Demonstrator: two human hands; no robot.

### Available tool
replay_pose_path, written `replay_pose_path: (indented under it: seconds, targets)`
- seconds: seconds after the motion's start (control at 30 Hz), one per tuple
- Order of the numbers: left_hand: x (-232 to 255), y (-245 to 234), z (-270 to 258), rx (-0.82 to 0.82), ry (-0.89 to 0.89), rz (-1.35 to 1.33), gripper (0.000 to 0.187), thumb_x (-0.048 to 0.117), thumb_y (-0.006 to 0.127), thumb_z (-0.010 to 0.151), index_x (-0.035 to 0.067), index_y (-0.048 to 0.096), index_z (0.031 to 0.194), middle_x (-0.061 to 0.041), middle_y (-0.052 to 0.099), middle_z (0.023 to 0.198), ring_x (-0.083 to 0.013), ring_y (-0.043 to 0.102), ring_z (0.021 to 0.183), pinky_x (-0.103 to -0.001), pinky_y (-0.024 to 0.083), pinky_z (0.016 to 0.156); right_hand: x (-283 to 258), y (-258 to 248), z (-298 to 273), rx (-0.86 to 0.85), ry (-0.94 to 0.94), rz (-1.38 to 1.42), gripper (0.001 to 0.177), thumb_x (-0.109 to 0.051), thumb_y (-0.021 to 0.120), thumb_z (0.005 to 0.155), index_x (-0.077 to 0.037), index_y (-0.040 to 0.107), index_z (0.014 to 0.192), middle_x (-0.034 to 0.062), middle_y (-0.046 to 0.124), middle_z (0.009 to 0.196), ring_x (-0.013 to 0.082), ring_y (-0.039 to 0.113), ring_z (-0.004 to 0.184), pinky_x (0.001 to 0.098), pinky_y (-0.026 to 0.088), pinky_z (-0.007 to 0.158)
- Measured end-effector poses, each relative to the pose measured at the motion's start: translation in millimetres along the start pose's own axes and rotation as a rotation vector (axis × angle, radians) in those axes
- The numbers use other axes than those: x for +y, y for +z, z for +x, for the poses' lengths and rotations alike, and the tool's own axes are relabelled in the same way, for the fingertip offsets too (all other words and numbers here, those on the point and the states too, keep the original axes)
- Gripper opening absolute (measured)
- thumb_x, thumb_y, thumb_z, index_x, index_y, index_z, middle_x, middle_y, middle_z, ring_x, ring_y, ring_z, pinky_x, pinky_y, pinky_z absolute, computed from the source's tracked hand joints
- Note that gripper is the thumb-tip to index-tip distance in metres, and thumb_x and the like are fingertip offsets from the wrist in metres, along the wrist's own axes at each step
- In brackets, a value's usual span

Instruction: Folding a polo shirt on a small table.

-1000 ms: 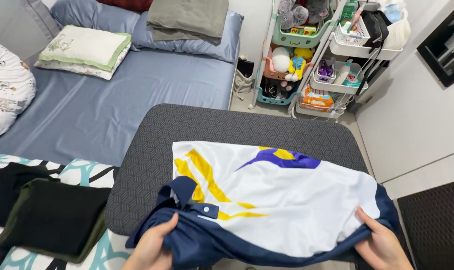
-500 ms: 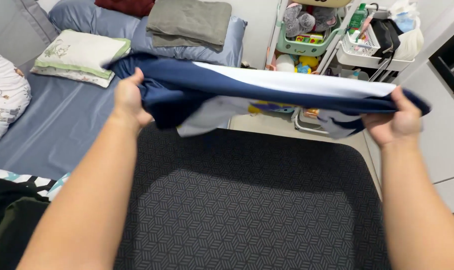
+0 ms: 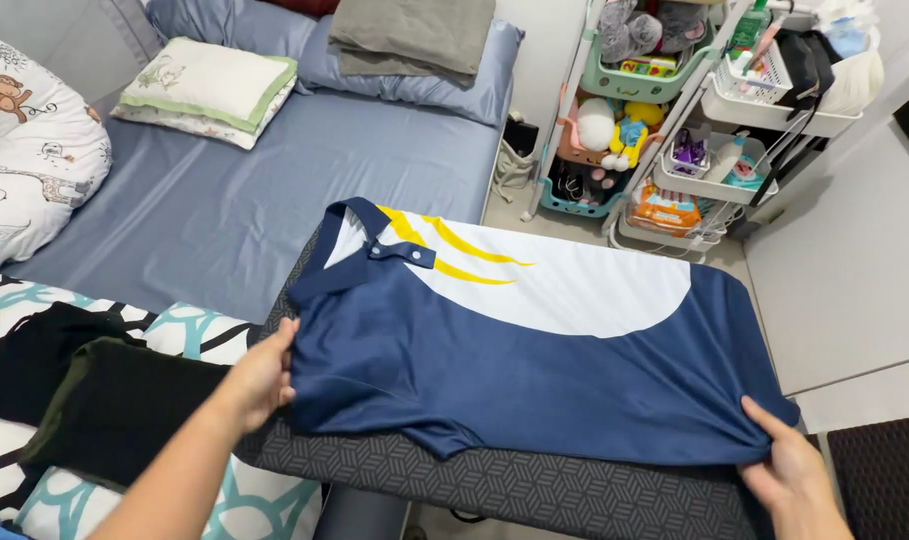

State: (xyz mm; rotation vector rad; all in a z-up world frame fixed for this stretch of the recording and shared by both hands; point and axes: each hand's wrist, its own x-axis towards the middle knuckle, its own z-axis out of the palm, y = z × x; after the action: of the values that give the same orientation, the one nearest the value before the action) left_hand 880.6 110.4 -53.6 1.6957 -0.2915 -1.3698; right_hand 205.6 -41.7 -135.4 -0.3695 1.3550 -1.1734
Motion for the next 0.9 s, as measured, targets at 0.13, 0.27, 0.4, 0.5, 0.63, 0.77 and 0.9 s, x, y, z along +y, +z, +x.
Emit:
replay_pose_path:
  seconds: [0.13, 0.27, 0.4, 0.5, 0.63, 0.77, 0.9]
  targets:
    - [-39.0, 17.9, -10.1, 0.057, 0.155, 0.314, 0.064, 0.04, 0.067, 0.1, 0.014, 0.048, 0.156, -0.006, 0.052, 0.09, -0.0096, 0.044, 0.065, -0.026, 0.037, 0.058, -3.0, 0.6, -40.7, -0.099, -0.173, -0.02, 0.048, -0.017, 0.069, 0.092, -0.003, 0.061, 0.137, 0.0126, 0.067, 0.136, 0.0254, 0.064, 0.122, 0.0449, 0.047, 0.107]
    - [-50.1, 27.7, -35.0, 0.153, 0.952, 0.44, 0.069, 0.022, 0.07, 0.095, 0.007, 0.038, 0.154, -0.015, 0.064, 0.129, -0.0175, 0.062, 0.112, -0.028, 0.048, 0.093, -8.4, -15.0, -43.8, 0.021, -0.13, -0.032, 0.044, -0.021, 0.073, 0.093, -0.003, 0.061, 0.131, 0.011, 0.068, 0.126, 0.0229, 0.065, 0.114, 0.0399, 0.052, 0.1]
    - [-18.9, 13.6, -74.1, 0.125, 0.738, 0.408, 0.036, 0.021, 0.056, 0.103, 0.012, 0.075, 0.132, -0.017, 0.078, 0.112, -0.031, 0.07, 0.093, -0.032, 0.05, 0.088, 43.8, -201.0, 140.1, -0.443, -0.103, 0.167, 0.027, -0.014, 0.076, 0.094, -0.006, 0.063, 0.116, 0.0039, 0.069, 0.103, 0.0141, 0.057, 0.067, 0.0276, 0.045, 0.047]
    - [3.0, 4.0, -116.1, 0.138, 0.579, 0.631, 0.031, 0.021, 0.055, 0.1, 0.018, 0.078, 0.12, -0.013, 0.081, 0.106, -0.024, 0.076, 0.097, -0.03, 0.054, 0.09, 10.9, -123.3, 12.6, -0.138, -0.062, -0.151, 0.036, -0.019, 0.086, 0.093, -0.011, 0.056, 0.111, -0.0051, 0.059, 0.091, 0.0043, 0.047, 0.058, 0.0192, 0.028, 0.041]
    - [-10.6, -13.8, -140.1, 0.245, 0.433, 0.9, 0.031, 0.024, 0.059, 0.098, 0.025, 0.078, 0.122, -0.017, 0.081, 0.104, -0.0297, 0.079, 0.092, -0.034, 0.058, 0.088, -4.3, -67.8, -94.8, 0.166, -0.118, -0.52, 0.051, -0.005, 0.079, 0.081, -0.007, 0.059, 0.128, 0.0031, 0.063, 0.092, 0.0084, 0.058, 0.064, 0.0269, 0.041, 0.046]
    - [-47.1, -33.0, -130.6, 0.212, 0.444, 1.177, 0.031, 0.029, 0.064, 0.093, 0.03, 0.078, 0.12, -0.014, 0.078, 0.108, -0.0327, 0.075, 0.098, -0.037, 0.058, 0.092, 16.5, -131.9, -68.0, 0.23, -0.045, -0.784, 0.068, 0.002, 0.086, 0.079, -0.003, 0.052, 0.137, 0.0184, 0.069, 0.093, 0.0265, 0.064, 0.07, 0.0401, 0.058, 0.057]
    - [-50.6, -33.9, -126.9, 0.227, 0.252, 1.494, 0.041, 0.039, 0.074, 0.083, 0.043, 0.072, 0.123, -0.005, 0.068, 0.116, -0.0255, 0.068, 0.114, -0.039, 0.058, 0.098, 12.2, -159.6, -38.3, 0.31, -0.065, -1.101, 0.096, -0.007, 0.097, 0.071, 0.004, 0.041, 0.148, 0.027, 0.073, 0.104, 0.0347, 0.075, 0.089, 0.052, 0.068, 0.065]
